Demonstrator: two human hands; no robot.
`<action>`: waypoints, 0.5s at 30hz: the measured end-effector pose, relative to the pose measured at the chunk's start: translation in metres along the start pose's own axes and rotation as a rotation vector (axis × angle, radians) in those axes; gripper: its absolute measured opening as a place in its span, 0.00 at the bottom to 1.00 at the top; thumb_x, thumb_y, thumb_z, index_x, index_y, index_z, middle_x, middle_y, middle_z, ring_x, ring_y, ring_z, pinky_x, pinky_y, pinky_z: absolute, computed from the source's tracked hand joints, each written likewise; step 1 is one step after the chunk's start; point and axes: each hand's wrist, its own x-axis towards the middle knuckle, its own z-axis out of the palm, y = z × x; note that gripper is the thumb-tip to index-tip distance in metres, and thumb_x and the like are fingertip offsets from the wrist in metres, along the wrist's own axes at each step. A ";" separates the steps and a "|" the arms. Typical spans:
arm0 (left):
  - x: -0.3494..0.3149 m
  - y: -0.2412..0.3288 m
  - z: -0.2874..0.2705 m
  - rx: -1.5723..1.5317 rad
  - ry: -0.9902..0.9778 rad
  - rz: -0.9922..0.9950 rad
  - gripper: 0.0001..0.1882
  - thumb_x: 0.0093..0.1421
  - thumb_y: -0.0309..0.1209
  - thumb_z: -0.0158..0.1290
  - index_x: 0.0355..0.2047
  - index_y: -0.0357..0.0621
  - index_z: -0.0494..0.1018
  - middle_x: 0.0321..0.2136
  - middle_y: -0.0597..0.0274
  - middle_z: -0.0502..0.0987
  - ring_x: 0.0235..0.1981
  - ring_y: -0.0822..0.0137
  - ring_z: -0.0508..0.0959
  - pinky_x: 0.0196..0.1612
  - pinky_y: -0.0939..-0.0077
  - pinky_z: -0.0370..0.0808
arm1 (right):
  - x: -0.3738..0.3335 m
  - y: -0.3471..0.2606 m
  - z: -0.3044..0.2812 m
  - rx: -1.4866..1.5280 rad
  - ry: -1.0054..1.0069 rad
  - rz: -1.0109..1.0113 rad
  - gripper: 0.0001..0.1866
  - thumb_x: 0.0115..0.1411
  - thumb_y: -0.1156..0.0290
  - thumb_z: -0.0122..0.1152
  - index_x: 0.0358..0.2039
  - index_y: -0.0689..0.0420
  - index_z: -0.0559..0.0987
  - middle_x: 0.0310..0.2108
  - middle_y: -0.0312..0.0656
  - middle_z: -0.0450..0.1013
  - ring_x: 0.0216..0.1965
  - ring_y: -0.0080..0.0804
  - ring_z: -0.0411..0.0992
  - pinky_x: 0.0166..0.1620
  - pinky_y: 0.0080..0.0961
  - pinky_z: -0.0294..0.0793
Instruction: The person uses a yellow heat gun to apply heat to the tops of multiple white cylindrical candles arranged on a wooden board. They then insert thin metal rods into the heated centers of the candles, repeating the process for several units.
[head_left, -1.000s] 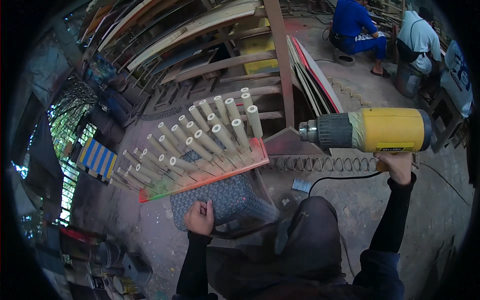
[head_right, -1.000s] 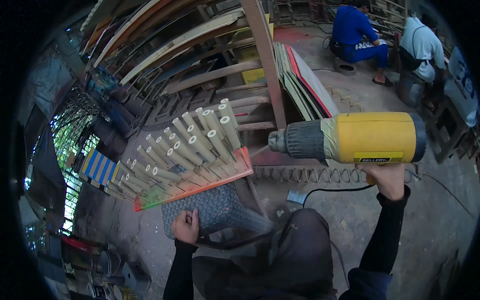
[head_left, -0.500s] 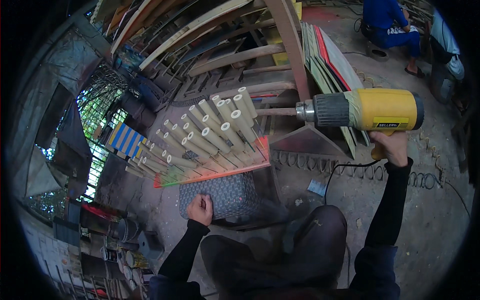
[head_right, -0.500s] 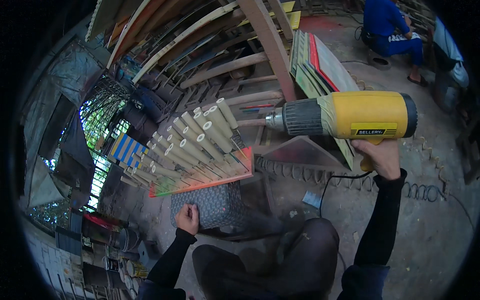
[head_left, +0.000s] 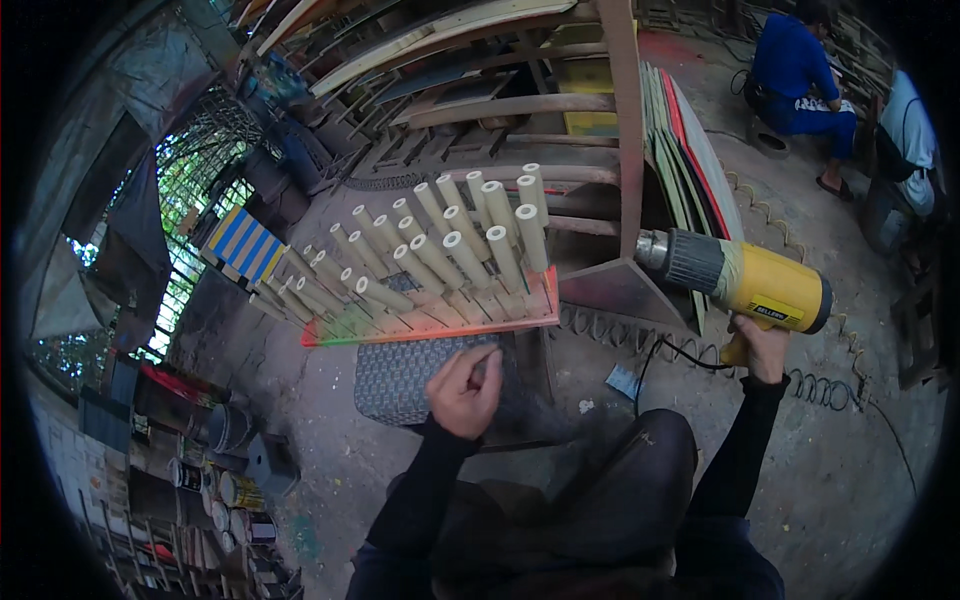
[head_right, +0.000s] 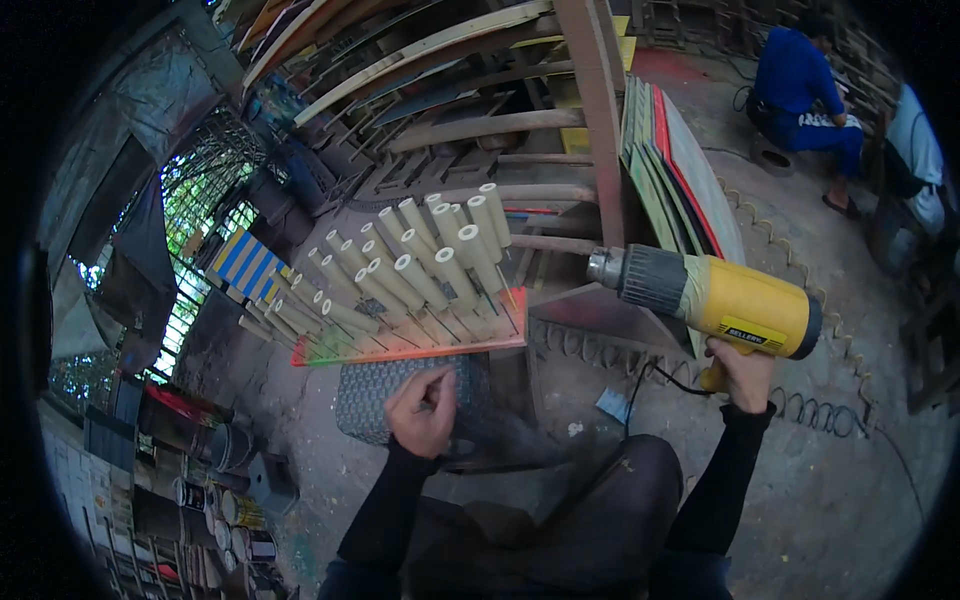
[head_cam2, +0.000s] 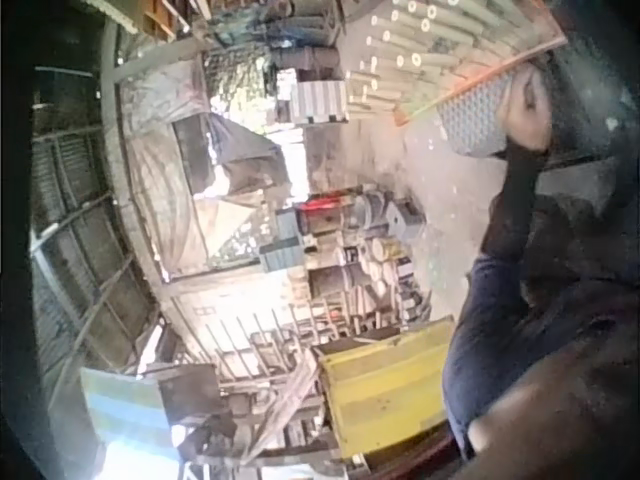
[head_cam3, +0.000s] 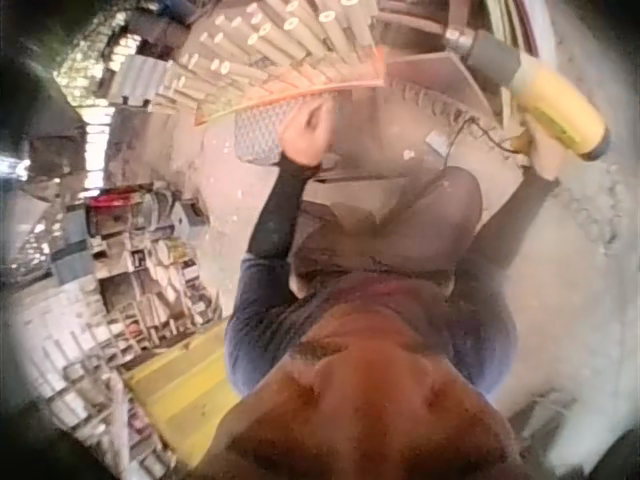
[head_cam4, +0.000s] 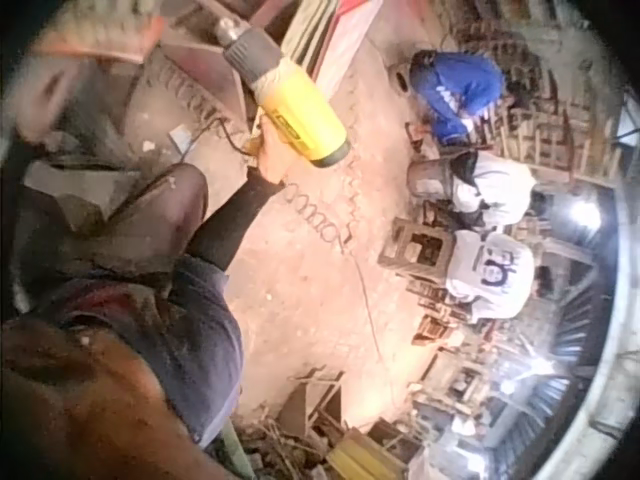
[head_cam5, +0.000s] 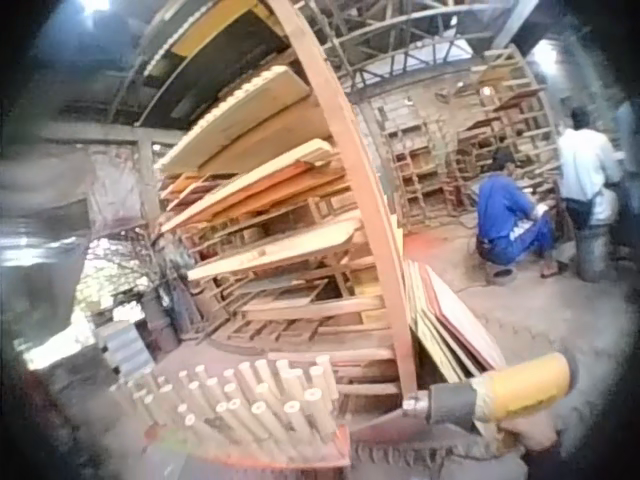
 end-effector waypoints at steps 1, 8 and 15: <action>0.008 0.005 0.018 -0.030 0.037 -0.018 0.06 0.54 0.21 0.56 0.33 0.33 0.75 0.22 0.57 0.76 0.16 0.76 0.73 0.20 0.82 0.68 | -0.004 0.004 -0.004 -0.011 -0.004 0.004 0.12 0.45 0.77 0.65 0.32 0.63 0.76 0.25 0.39 0.75 0.25 0.28 0.73 0.28 0.22 0.71; 0.023 0.010 0.080 -0.098 0.107 -0.131 0.13 0.56 0.22 0.53 0.42 0.33 0.74 0.28 0.50 0.79 0.18 0.73 0.76 0.22 0.79 0.71 | -0.036 0.029 -0.032 0.063 -0.016 -0.090 0.21 0.47 0.61 0.67 0.37 0.61 0.72 0.28 0.41 0.72 0.25 0.31 0.71 0.29 0.24 0.71; 0.027 -0.015 0.096 -0.044 0.116 -0.036 0.10 0.56 0.26 0.54 0.37 0.36 0.76 0.25 0.49 0.77 0.25 0.56 0.79 0.29 0.70 0.74 | -0.056 0.026 -0.041 0.074 -0.018 -0.130 0.22 0.46 0.66 0.68 0.38 0.64 0.73 0.27 0.43 0.73 0.27 0.33 0.72 0.31 0.27 0.72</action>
